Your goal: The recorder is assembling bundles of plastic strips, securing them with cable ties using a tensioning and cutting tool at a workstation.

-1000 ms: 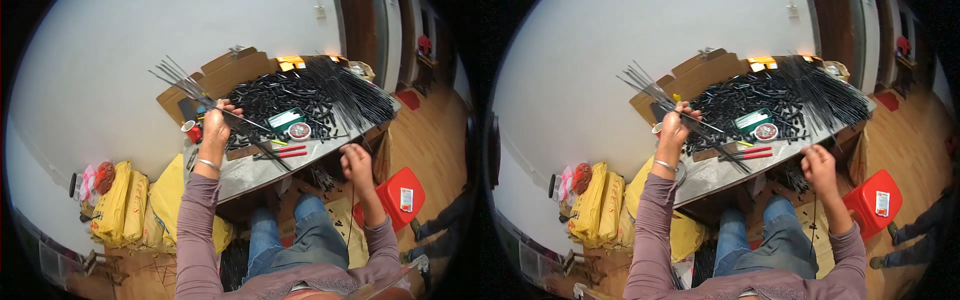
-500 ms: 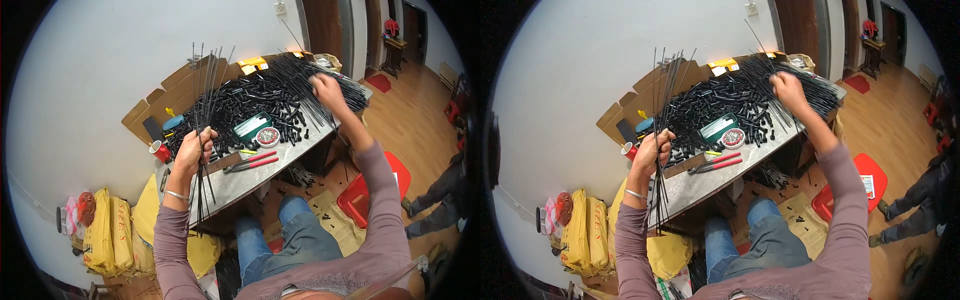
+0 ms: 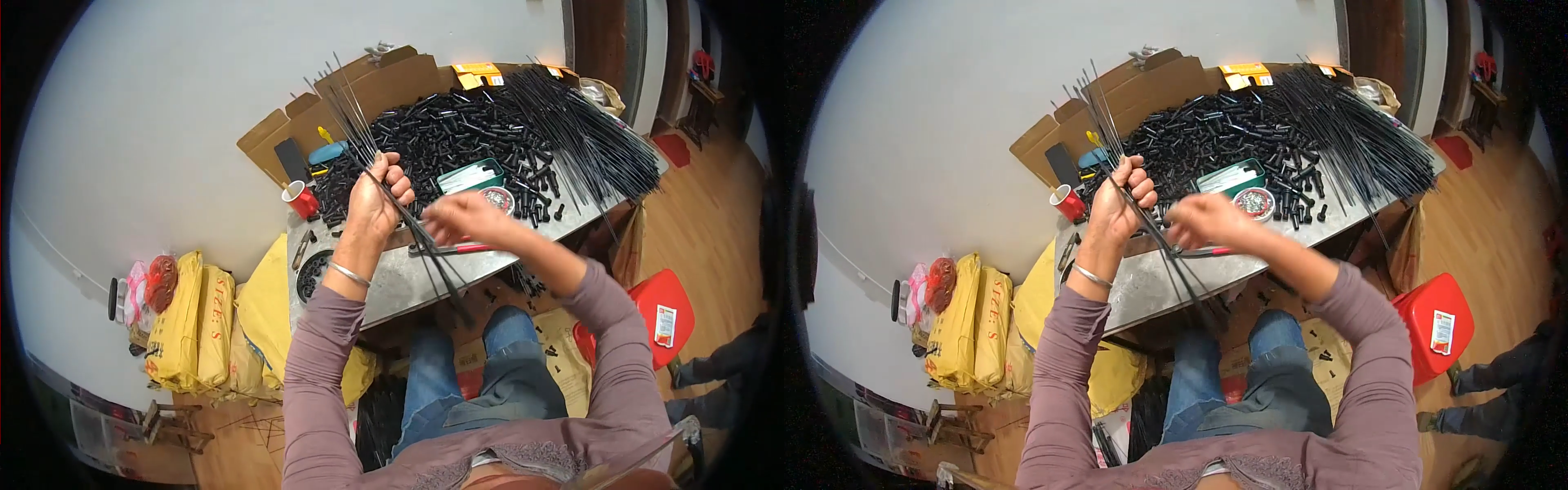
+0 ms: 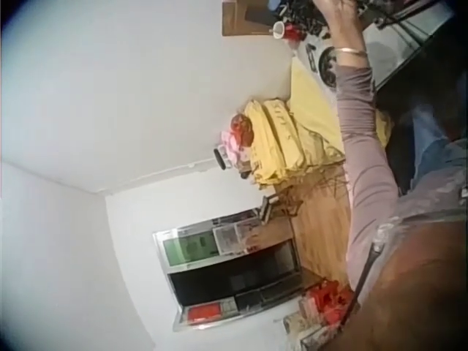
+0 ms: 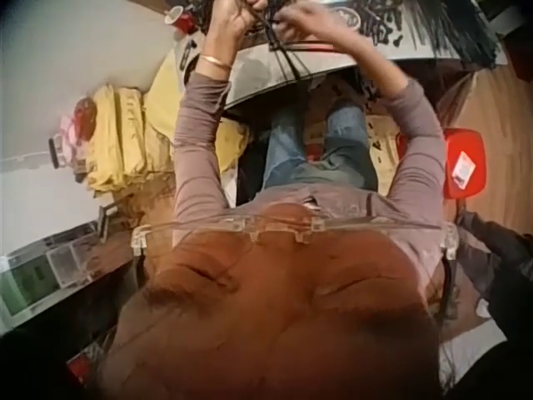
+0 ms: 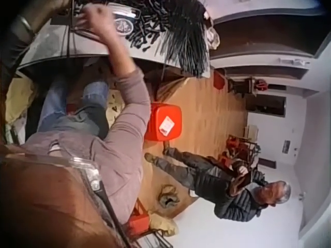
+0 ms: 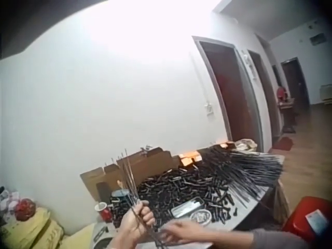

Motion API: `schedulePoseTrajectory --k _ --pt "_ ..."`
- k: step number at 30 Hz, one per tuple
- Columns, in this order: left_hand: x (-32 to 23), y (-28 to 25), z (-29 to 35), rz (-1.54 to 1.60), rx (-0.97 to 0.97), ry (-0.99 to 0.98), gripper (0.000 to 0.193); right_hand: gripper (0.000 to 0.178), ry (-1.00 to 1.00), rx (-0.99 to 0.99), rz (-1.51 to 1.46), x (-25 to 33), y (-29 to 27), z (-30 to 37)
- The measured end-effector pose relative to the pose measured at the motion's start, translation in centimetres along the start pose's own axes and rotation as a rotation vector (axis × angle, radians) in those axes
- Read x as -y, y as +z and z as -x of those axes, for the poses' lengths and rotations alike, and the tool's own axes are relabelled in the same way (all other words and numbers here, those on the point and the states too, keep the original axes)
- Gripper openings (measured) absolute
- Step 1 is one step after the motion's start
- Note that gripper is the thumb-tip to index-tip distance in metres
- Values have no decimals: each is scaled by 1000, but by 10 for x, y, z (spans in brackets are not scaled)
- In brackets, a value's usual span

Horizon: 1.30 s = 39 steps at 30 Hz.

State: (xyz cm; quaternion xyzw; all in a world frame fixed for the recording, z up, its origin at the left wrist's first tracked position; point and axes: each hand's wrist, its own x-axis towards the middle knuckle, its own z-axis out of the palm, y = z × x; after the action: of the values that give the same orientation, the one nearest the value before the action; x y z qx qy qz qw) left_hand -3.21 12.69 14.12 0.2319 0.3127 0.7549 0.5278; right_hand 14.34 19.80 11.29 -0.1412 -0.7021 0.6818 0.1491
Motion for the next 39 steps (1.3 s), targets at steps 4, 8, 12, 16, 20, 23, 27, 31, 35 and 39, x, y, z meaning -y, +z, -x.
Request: schedulePoseTrajectory --k 4,8,12,16,20,23,27,31,35,39 --pt "13 12 0 49 0 38 25 32 -5 151 -339 -14 36 34" --pt "8 9 7 -19 62 54 27 29 130 78 -505 -14 40 51" --pt "-5 1 15 -132 80 100 37 26 83 11 -558 -15 42 69" --pt "-11 11 30 -308 30 63 40 21 29 -80 -379 -6 36 83" --pt "-11 -2 29 -323 93 -12 28 18 -37 -98 -274 -2 25 85" --pt "-8 1 30 -271 90 25 31 19 -36 -112 -276 3 24 86" --pt "-14 -9 24 -276 74 -4 50 20 -58 -115 -286 8 23 84" --pt "-17 -3 30 6 164 59 66 18 -101 -129 -273 17 15 84" --pt "6 -1 29 -17 96 7 66 17 -127 -149 -193 17 17 81" --pt "11 26 32 -24 139 56 49 18 -95 -105 -105 15 27 87"
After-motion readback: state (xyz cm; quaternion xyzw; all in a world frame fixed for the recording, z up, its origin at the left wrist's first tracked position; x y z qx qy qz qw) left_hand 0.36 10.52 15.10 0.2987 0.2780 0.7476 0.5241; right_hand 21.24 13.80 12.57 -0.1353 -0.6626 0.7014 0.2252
